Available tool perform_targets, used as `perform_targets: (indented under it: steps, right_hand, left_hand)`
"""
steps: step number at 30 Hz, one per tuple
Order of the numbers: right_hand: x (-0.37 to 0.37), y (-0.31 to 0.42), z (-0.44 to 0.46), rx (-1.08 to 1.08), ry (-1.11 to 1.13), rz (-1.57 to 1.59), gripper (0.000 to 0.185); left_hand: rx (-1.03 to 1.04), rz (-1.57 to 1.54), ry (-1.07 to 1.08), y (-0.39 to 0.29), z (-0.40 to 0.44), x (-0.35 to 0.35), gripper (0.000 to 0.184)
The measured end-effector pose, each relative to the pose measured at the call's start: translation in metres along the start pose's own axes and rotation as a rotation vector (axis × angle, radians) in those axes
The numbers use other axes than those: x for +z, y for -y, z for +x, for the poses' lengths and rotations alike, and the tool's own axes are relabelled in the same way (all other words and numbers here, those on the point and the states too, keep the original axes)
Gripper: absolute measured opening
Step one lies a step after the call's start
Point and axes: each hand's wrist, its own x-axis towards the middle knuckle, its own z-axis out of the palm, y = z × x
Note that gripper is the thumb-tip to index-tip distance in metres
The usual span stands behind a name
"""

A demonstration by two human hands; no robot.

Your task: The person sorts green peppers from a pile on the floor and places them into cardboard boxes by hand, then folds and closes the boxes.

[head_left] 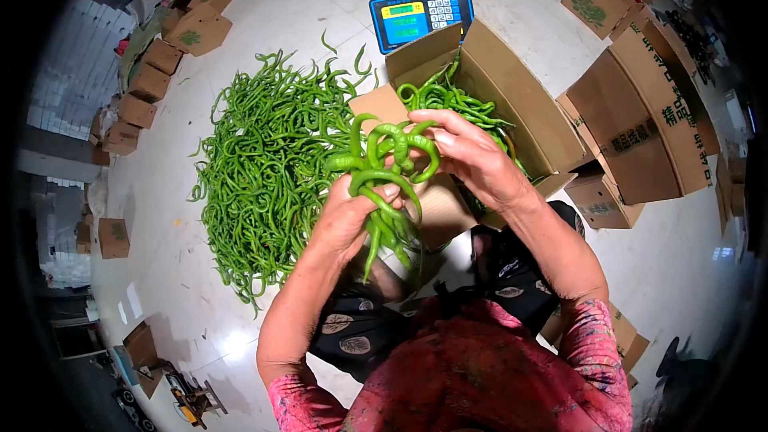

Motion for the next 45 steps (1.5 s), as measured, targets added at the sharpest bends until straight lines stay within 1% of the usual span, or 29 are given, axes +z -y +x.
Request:
perform_targets:
  steps: [2, 3, 5, 7, 8, 9, 11, 12, 15, 16, 18, 20, 21, 23, 24, 25, 27, 28, 31, 32, 35, 36, 37, 39, 40, 42, 43, 44, 45]
  right_hand:
    - [-0.001, 0.004, -0.001, 0.006, 0.003, -0.210, 0.053]
    - [-0.006, 0.001, 0.002, -0.038, -0.101, -0.612, 0.052]
    - [-0.012, 0.000, 0.007, 0.046, -0.149, -0.735, 0.037]
    - [-0.020, -0.004, 0.011, 0.060, -0.083, -0.304, 0.028]
    - [-0.028, -0.004, 0.012, 0.093, -0.096, -0.362, 0.024]
    - [-0.027, 0.000, 0.011, 0.077, -0.123, -0.334, 0.022]
    - [-0.022, 0.013, 0.010, 0.045, -0.173, -0.280, 0.017]
    - [-0.025, 0.011, 0.011, -0.005, -0.181, -0.313, 0.011]
    - [-0.028, 0.012, 0.010, 0.064, -0.167, -0.215, 0.009]
    - [-0.032, 0.010, 0.011, 0.059, -0.155, -0.254, 0.010]
    - [-0.032, 0.013, 0.009, 0.071, -0.202, -0.247, 0.010]
    - [-0.037, 0.013, 0.010, 0.076, -0.252, -0.303, 0.009]
    - [-0.040, 0.012, 0.009, 0.085, -0.226, -0.347, 0.008]
    - [-0.045, 0.011, 0.007, 0.105, -0.173, -0.438, 0.007]
    - [-0.048, 0.009, 0.006, 0.122, -0.127, -0.619, 0.009]
    - [-0.049, 0.005, 0.004, 0.032, -0.107, -0.857, 0.017]
    - [-0.043, 0.001, 0.000, -0.070, -0.078, -1.169, 0.026]
    - [-0.044, -0.008, 0.002, -0.158, -0.038, -1.151, 0.027]
    - [-0.049, -0.018, 0.004, -0.079, 0.015, -1.230, 0.026]
    - [-0.048, -0.018, 0.003, -0.059, 0.004, -1.232, 0.025]
    - [-0.059, -0.019, 0.008, -0.247, 0.049, -1.287, 0.025]
    - [-0.056, -0.017, 0.009, -0.210, -0.032, -1.225, 0.023]
    - [-0.050, -0.004, 0.007, 0.023, -0.068, -1.102, 0.021]
    - [-0.053, 0.001, 0.006, -0.022, -0.054, -1.092, 0.020]
    - [-0.055, 0.001, 0.006, 0.004, -0.043, -1.095, 0.021]
    - [-0.061, 0.000, 0.007, 0.055, -0.024, -1.100, 0.022]
    - [-0.064, 0.000, 0.007, 0.036, -0.020, -1.117, 0.023]
    - [-0.066, -0.001, 0.007, 0.019, -0.015, -1.133, 0.024]
    - [-0.068, -0.002, 0.006, 0.002, -0.010, -1.150, 0.025]
  left_hand:
    - [-0.040, 0.029, -0.010, 0.003, 0.005, 0.003, 0.030]
    - [-0.064, 0.046, -0.013, 0.006, 0.007, 0.003, 0.030]
    - [-0.109, 0.063, 0.033, 0.009, 0.010, 0.004, 0.037]
    - [-0.151, 0.075, 0.077, 0.011, 0.012, 0.004, 0.044]
    - [-0.133, 0.034, 0.125, 0.009, 0.013, 0.003, 0.056]
    - [-0.077, -0.037, 0.123, 0.007, 0.013, 0.008, 0.067]
    - [-0.072, -0.040, 0.146, 0.002, 0.019, -0.002, 0.074]
    - [-0.071, -0.009, 0.094, -0.002, 0.018, -0.002, 0.076]
    - [-0.058, -0.038, 0.120, 0.003, 0.023, -0.010, 0.068]
    - [-0.063, -0.035, 0.109, 0.006, 0.025, -0.012, 0.067]
    - [-0.075, -0.030, 0.088, 0.009, 0.027, -0.013, 0.065]
    - [-0.057, 0.085, 0.060, 0.009, 0.028, -0.012, 0.063]
    - [-0.047, 0.141, 0.048, 0.008, 0.028, -0.011, 0.062]
    - [0.073, 0.506, -0.017, 0.011, 0.033, -0.012, 0.056]
    - [0.081, 0.527, -0.049, 0.013, 0.035, -0.013, 0.055]
    - [0.088, 0.547, -0.081, 0.014, 0.036, -0.013, 0.054]
    - [0.056, 0.472, -0.097, 0.010, 0.034, -0.010, 0.053]
    - [0.006, 0.473, -0.069, 0.008, 0.032, -0.008, 0.054]
    - [0.015, 0.502, 0.077, 0.011, 0.026, 0.000, 0.062]
    - [0.001, 0.503, 0.078, 0.011, 0.026, 0.003, 0.063]
    - [-0.003, 0.481, 0.109, 0.012, 0.030, -0.001, 0.062]
    - [0.084, 0.603, 0.140, 0.016, 0.034, -0.006, 0.061]
    - [0.069, 0.639, 0.184, 0.018, 0.037, -0.010, 0.061]
    - [0.041, 0.709, 0.272, 0.019, 0.043, -0.013, 0.062]
    - [0.010, 0.748, 0.299, 0.019, 0.045, -0.015, 0.062]
    - [-0.081, 0.581, 0.248, 0.027, 0.051, -0.019, 0.063]
    - [-0.127, 0.497, 0.223, 0.031, 0.053, -0.021, 0.064]
    - [-0.070, 0.374, 0.203, 0.035, 0.055, -0.019, 0.066]
    - [-0.088, 0.307, 0.205, 0.037, 0.056, -0.018, 0.066]
